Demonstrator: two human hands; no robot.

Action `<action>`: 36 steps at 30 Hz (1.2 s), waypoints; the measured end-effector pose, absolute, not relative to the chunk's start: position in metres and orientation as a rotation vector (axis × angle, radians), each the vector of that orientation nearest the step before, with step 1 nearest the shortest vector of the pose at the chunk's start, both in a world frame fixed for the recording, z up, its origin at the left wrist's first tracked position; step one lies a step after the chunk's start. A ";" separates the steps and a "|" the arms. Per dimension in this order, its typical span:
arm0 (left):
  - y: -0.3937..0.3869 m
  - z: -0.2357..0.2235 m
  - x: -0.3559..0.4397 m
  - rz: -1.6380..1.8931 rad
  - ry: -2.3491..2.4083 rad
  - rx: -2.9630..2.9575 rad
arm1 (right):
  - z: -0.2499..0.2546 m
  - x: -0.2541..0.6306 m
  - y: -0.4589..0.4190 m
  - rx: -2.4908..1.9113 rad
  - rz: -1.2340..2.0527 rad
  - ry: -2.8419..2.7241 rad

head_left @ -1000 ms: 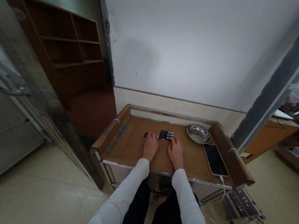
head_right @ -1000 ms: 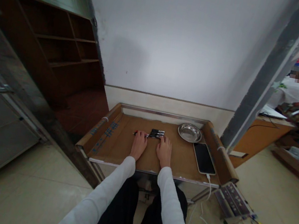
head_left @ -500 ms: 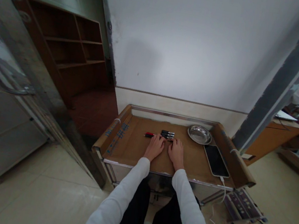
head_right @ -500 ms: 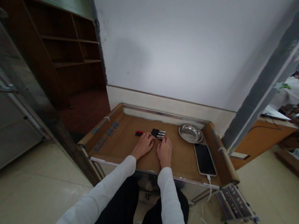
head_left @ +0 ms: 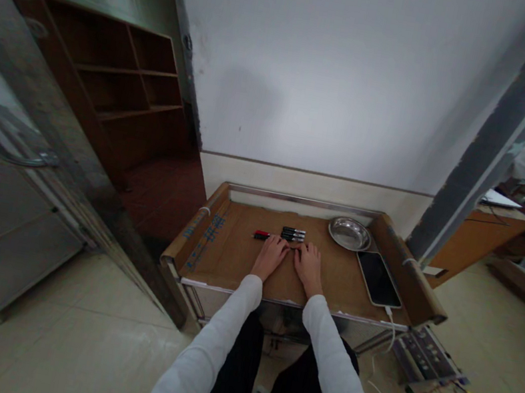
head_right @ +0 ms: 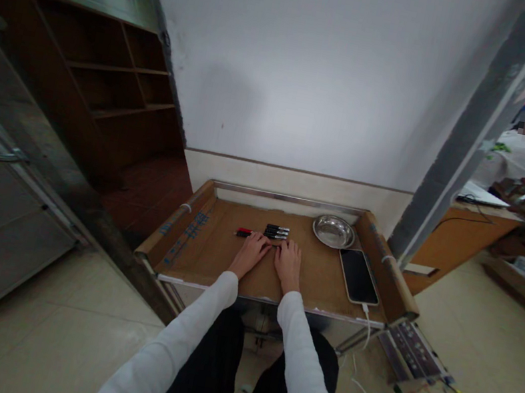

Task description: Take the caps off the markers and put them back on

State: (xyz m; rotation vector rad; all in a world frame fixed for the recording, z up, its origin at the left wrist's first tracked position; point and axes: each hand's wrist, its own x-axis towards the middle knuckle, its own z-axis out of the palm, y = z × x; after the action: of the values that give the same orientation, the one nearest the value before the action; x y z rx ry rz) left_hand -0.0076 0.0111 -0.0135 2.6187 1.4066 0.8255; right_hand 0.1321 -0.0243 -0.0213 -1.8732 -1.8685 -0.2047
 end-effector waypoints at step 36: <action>0.012 -0.009 -0.009 0.848 1.294 2.523 | -0.024 0.138 -0.021 -1.640 -0.185 -1.866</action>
State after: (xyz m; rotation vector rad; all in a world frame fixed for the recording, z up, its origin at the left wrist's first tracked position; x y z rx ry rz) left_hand -0.0091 0.0117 -0.0087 2.5234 1.2944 0.8479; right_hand 0.1384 -0.0208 -0.0237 -1.6401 -1.8657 -0.1849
